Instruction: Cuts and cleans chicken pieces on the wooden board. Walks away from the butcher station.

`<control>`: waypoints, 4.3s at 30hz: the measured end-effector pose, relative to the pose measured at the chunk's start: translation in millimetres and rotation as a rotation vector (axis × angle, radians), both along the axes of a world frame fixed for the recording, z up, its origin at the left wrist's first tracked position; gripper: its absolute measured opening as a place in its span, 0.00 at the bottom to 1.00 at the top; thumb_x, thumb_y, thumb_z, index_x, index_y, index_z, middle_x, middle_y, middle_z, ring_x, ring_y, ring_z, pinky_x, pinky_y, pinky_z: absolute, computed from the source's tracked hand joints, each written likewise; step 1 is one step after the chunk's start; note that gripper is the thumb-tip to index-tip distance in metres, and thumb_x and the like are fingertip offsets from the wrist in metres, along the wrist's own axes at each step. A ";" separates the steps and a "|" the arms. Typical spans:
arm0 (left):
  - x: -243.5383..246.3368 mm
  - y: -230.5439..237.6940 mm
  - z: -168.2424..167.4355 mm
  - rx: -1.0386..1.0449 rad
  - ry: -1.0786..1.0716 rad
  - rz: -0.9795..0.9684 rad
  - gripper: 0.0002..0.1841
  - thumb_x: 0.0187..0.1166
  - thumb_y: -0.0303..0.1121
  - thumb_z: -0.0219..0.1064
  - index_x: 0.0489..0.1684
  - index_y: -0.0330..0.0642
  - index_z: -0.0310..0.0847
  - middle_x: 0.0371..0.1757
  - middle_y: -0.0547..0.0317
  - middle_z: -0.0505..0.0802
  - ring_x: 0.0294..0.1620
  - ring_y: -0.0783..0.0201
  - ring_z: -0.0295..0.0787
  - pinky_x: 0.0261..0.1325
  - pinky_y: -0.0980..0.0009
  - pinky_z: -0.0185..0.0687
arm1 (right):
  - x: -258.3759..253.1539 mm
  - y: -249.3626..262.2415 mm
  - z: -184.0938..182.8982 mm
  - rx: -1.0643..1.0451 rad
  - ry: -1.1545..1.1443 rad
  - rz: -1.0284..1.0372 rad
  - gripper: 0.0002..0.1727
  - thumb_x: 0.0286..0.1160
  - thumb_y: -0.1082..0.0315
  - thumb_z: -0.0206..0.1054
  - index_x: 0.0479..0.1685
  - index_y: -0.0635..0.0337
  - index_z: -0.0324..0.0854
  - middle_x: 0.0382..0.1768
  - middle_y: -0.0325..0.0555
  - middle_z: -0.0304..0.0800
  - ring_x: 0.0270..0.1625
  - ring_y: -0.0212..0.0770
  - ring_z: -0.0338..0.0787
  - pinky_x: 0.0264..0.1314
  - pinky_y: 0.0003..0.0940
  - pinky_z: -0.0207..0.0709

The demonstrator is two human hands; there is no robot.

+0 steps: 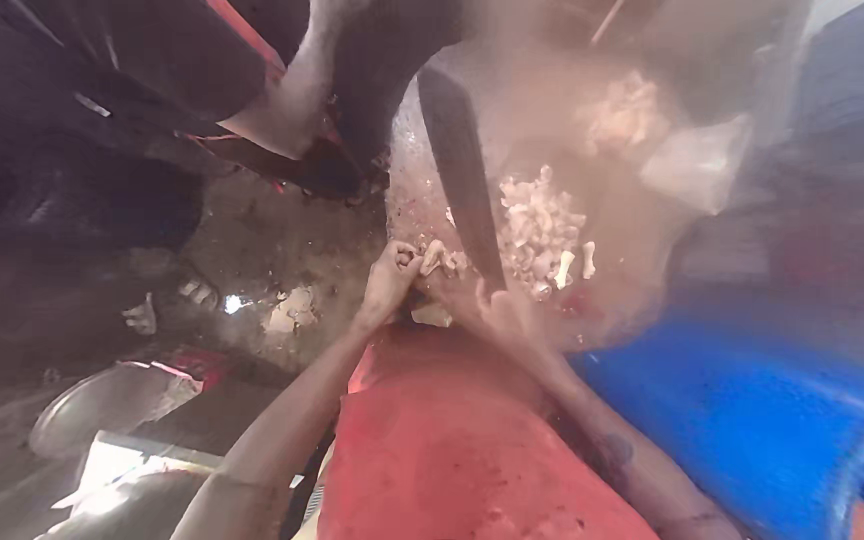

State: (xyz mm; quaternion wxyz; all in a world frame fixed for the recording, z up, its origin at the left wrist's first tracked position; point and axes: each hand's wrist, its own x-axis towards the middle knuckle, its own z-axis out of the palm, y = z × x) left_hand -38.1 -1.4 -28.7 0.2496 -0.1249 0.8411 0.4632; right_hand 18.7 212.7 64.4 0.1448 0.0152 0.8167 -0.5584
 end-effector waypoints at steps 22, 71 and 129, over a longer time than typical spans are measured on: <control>-63.0 -71.8 29.2 0.295 0.230 0.143 0.25 0.85 0.33 0.65 0.81 0.45 0.67 0.68 0.55 0.88 0.59 0.63 0.90 0.63 0.62 0.87 | 22.8 12.6 -64.9 0.175 -0.508 0.350 0.33 0.96 0.46 0.37 0.61 0.64 0.80 0.45 0.56 0.86 0.49 0.48 0.87 0.59 0.50 0.80; -9.9 23.9 -9.1 -0.189 -0.223 -0.375 0.27 0.90 0.56 0.53 0.66 0.42 0.82 0.48 0.51 0.94 0.48 0.54 0.94 0.58 0.49 0.87 | -13.1 -9.3 -8.0 0.148 -0.165 -0.033 0.23 0.89 0.57 0.54 0.67 0.66 0.80 0.42 0.49 0.90 0.43 0.39 0.89 0.52 0.40 0.86; 10.9 -20.4 -13.6 -0.157 0.008 -0.066 0.18 0.85 0.40 0.66 0.69 0.46 0.78 0.48 0.57 0.94 0.43 0.62 0.92 0.51 0.57 0.88 | 20.3 22.3 -19.6 0.166 -0.102 0.156 0.38 0.90 0.38 0.42 0.65 0.64 0.81 0.43 0.50 0.90 0.45 0.41 0.90 0.53 0.43 0.86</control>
